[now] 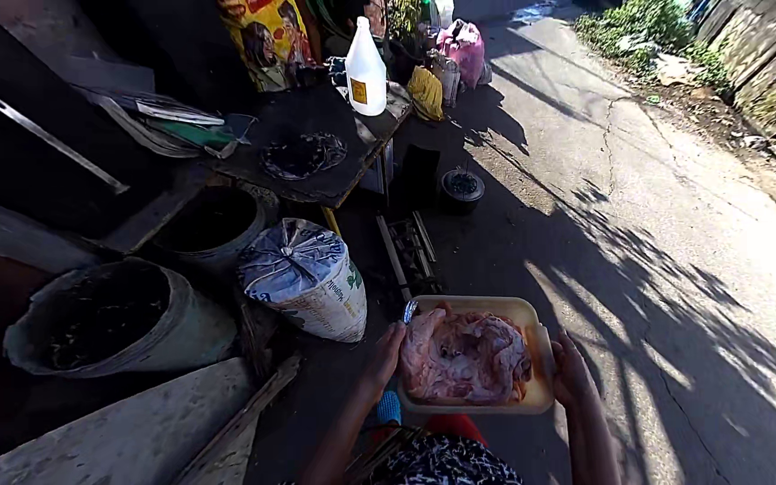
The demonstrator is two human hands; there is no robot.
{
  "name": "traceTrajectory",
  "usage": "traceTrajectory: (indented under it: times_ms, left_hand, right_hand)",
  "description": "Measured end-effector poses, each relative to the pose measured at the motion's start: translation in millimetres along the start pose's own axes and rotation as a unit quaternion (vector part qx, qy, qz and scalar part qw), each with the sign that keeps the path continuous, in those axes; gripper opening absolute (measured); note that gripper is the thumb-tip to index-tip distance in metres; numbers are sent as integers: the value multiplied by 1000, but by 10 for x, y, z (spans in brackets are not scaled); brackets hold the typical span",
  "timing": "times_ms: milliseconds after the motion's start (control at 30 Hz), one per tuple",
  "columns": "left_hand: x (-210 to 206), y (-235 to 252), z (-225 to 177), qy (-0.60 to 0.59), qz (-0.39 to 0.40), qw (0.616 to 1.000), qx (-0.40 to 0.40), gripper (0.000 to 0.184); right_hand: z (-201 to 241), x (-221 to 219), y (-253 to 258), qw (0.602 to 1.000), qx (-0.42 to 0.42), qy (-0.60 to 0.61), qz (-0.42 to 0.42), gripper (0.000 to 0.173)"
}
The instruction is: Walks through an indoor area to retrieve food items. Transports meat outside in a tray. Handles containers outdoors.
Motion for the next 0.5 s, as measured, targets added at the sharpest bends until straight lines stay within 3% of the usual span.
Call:
traceTrajectory:
  times_ms: [233,500]
  left_hand:
    - [228,1336,-379,21,24,999,1,59]
    - [255,2336,-638,24,0,999,43,58]
  right_hand:
    - [617,-721,767,1000,-7,14,-6,62]
    - [1204,-1235,1595,999,-25,20,8,61]
Point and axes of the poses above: each hand's wrist, its own y-axis towards the middle knuckle, its own x-axis out of the back of the hand, z = x × y, the point moved 9 cm from there along y, towards the middle knuckle, and after that the axes turned 10 degrees about -x, right-handed, at the moved point
